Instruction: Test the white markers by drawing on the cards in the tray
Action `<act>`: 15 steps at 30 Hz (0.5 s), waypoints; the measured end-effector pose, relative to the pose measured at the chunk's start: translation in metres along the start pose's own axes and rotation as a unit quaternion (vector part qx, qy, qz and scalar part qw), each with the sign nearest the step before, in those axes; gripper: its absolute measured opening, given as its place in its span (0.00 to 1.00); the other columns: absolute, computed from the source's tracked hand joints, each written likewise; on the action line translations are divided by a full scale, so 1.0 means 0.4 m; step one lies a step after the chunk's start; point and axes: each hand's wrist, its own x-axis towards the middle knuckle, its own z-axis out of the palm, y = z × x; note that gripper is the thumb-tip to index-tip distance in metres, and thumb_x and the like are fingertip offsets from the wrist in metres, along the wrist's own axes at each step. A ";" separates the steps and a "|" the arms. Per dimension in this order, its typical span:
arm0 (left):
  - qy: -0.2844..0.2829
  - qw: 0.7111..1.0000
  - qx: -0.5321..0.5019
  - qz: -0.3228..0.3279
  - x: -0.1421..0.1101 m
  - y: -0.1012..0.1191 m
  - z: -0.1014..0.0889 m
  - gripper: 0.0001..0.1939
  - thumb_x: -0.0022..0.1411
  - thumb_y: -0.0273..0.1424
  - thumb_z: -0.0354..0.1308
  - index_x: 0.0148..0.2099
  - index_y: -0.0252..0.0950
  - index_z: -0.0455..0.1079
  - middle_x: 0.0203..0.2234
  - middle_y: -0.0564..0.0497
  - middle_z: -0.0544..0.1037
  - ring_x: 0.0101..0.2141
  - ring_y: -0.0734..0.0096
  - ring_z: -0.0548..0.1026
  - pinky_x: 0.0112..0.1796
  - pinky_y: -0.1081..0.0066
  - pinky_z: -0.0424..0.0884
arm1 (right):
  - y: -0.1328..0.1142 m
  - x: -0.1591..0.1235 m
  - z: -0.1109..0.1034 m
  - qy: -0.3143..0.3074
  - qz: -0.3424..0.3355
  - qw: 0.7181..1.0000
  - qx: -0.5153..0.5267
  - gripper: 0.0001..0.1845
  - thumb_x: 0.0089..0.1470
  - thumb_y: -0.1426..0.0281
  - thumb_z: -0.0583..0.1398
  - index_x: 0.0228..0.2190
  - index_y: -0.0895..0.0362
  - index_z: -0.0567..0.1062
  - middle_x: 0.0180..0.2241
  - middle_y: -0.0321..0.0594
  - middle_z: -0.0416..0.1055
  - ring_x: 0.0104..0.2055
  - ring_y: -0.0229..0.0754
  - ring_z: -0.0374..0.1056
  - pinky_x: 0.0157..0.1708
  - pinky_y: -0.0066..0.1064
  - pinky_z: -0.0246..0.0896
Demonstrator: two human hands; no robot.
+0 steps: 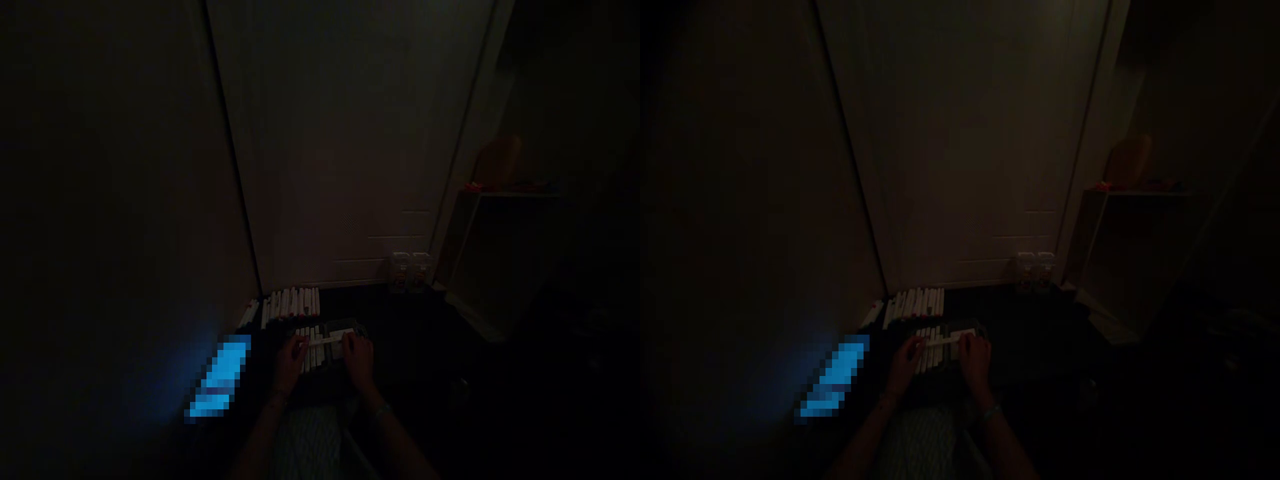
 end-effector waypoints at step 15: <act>0.012 1.000 0.011 -0.001 0.001 -0.007 0.002 0.18 0.54 0.44 0.49 0.36 0.36 0.70 0.27 0.52 0.74 0.28 0.71 0.70 0.31 0.74 0.66 | -0.001 -0.001 -0.004 -0.001 -0.006 1.000 -0.014 0.16 0.60 0.66 0.48 0.31 0.55 0.73 0.28 0.38 0.72 0.34 0.38 0.66 0.40 0.28 0.46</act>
